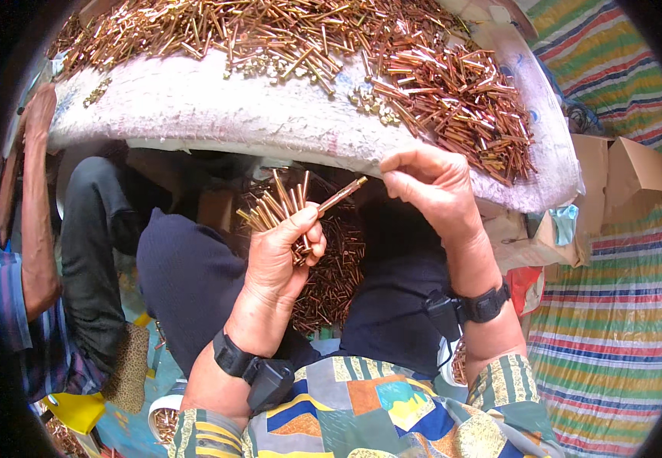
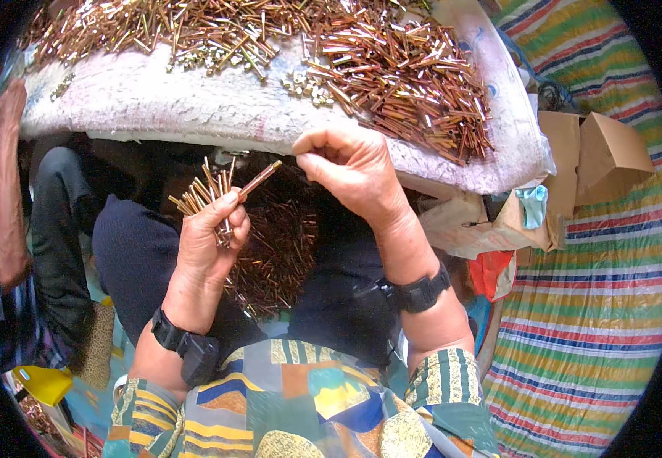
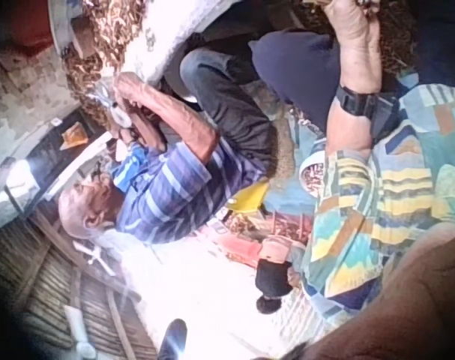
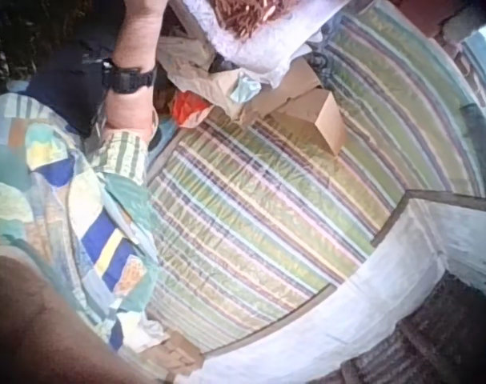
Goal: Sorting and bundling thin copper tubes on a workspace.
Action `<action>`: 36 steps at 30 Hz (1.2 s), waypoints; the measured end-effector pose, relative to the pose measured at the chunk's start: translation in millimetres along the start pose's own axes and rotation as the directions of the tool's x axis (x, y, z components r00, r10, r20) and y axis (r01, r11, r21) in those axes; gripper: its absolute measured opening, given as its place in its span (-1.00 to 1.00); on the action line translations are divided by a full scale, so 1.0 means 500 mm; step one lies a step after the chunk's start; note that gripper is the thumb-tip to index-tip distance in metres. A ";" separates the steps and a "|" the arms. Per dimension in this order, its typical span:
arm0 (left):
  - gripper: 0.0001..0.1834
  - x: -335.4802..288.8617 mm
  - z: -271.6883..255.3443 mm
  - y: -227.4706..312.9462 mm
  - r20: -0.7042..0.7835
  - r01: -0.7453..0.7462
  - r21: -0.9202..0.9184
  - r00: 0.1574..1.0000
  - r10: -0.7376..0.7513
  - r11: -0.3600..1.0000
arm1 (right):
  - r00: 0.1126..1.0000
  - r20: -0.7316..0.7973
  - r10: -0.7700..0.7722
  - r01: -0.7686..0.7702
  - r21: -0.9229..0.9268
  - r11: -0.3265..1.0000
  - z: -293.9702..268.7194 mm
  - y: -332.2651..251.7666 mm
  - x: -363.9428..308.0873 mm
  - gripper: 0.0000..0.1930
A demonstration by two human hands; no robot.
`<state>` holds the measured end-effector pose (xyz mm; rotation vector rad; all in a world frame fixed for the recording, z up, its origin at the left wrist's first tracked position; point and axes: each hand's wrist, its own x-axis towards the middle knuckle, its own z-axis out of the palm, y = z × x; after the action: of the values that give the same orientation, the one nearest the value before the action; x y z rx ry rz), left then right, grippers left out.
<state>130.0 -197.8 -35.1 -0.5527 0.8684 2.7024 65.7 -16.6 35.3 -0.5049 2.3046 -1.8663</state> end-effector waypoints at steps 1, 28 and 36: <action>-0.85 -0.002 0.001 -0.002 0.000 0.000 0.028 1.000 0.000 1.000 | 1.000 0.007 -0.012 0.012 -0.006 1.000 0.000 0.005 -0.010 -0.92; -0.84 -0.009 0.012 -0.023 0.092 -0.037 0.262 0.996 0.014 0.964 | 0.995 -0.017 -0.102 0.097 -0.209 0.973 -0.002 0.032 -0.074 -0.85; -0.83 -0.015 0.010 -0.025 0.101 0.018 0.197 0.994 -0.038 0.980 | 0.981 0.130 -0.144 0.180 -0.325 0.929 -0.014 0.015 -0.081 -0.91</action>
<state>139.6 -185.8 -34.4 -0.3749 1.0735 2.5562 100.2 4.7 25.1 -0.8372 2.5896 -1.4651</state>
